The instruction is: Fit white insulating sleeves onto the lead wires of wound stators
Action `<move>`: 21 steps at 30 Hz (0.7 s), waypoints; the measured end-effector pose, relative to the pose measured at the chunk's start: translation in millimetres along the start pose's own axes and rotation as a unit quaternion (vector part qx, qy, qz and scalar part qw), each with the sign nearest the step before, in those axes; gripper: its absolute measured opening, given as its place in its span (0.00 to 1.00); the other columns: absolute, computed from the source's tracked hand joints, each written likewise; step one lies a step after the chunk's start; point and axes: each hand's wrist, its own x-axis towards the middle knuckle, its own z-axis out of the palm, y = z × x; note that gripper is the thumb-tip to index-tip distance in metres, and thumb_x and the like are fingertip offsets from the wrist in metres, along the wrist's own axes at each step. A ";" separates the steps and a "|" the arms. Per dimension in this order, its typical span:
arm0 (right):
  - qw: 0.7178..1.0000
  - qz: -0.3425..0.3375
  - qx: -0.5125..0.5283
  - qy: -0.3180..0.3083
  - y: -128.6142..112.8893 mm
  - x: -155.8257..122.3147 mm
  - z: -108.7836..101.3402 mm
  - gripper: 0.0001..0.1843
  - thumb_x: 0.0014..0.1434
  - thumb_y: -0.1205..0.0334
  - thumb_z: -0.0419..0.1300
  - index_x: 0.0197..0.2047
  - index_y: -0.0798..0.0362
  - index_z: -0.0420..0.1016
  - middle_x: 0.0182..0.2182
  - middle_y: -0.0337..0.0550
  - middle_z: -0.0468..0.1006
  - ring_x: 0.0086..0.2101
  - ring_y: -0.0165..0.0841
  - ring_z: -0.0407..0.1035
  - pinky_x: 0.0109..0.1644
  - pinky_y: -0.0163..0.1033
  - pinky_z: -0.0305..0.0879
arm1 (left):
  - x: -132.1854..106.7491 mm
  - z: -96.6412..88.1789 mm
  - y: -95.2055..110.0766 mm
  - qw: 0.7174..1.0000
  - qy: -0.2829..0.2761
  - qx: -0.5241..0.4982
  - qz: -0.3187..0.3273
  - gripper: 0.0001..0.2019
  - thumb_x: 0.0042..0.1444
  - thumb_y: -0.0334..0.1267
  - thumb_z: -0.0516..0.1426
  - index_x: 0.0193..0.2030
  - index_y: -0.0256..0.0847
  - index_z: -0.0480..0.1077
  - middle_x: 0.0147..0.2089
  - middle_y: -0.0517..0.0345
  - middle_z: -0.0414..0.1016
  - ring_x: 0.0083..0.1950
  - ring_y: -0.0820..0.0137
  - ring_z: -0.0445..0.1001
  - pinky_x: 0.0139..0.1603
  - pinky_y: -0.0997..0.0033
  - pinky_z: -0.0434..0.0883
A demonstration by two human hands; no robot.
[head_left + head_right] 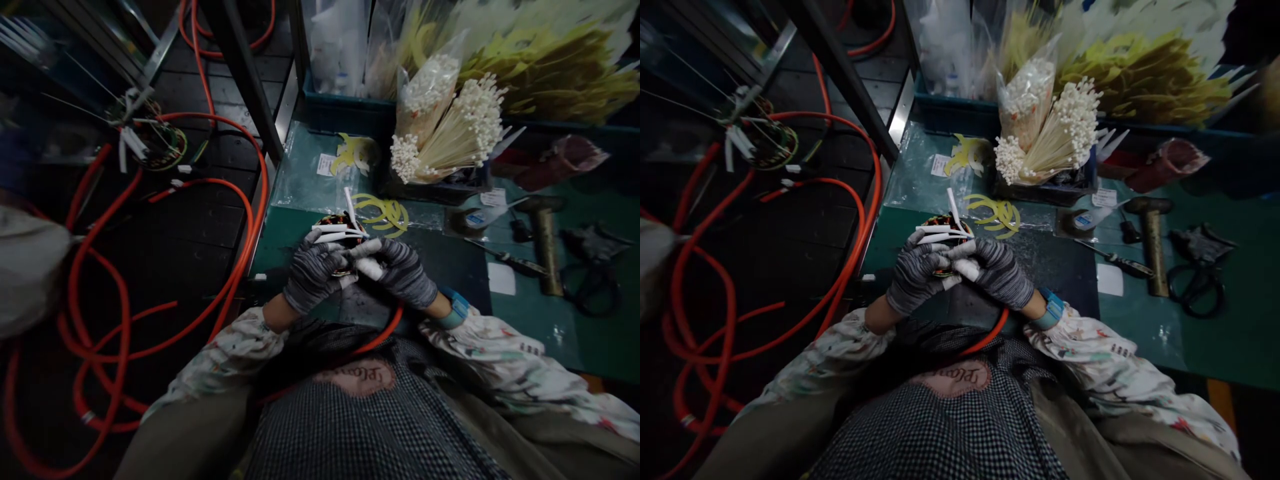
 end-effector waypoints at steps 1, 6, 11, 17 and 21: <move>0.999 -0.022 -0.001 -0.023 3.1 -1.6 -0.8 0.06 0.68 0.60 0.66 0.46 0.46 0.86 0.40 0.41 0.89 0.37 0.35 0.82 0.45 0.41 0.80 | 0.5 0.0 0.6 1.000 0.003 -0.002 0.001 0.10 0.67 0.48 0.66 0.45 0.44 0.76 0.47 0.57 0.86 0.52 0.60 0.85 0.73 0.41 0.73; 0.993 0.008 -0.032 -0.117 14.9 -11.8 -6.3 0.12 0.68 0.48 0.68 0.47 0.45 0.86 0.41 0.42 0.88 0.40 0.36 0.81 0.48 0.43 0.80 | 2.5 -0.5 2.8 1.000 -0.003 -0.007 -0.004 0.08 0.64 0.43 0.67 0.44 0.45 0.74 0.45 0.58 0.86 0.51 0.61 0.85 0.74 0.42 0.72; 0.984 -0.039 -0.078 -0.158 6.2 -23.9 -14.5 0.09 0.74 0.54 0.62 0.47 0.44 0.85 0.41 0.40 0.87 0.42 0.36 0.80 0.54 0.45 0.79 | 3.7 -1.2 4.4 1.000 -0.003 -0.009 -0.013 0.06 0.64 0.41 0.66 0.44 0.45 0.76 0.44 0.58 0.86 0.50 0.61 0.86 0.74 0.41 0.71; 0.988 -0.044 -0.121 -0.079 2.2 4.5 12.1 0.11 0.72 0.52 0.60 0.41 0.44 0.82 0.40 0.41 0.85 0.42 0.39 0.79 0.52 0.48 0.80 | 6.1 -2.9 4.8 1.000 -0.006 -0.015 -0.012 0.07 0.66 0.44 0.65 0.44 0.45 0.76 0.47 0.58 0.87 0.53 0.60 0.86 0.77 0.41 0.69; 0.989 -0.033 -0.140 0.036 7.2 51.2 24.3 0.09 0.71 0.56 0.56 0.45 0.45 0.78 0.42 0.48 0.82 0.45 0.44 0.76 0.57 0.57 0.77 | 3.7 -3.8 1.0 1.000 -0.004 -0.003 0.008 0.07 0.67 0.45 0.65 0.45 0.47 0.76 0.48 0.60 0.86 0.55 0.59 0.85 0.83 0.39 0.57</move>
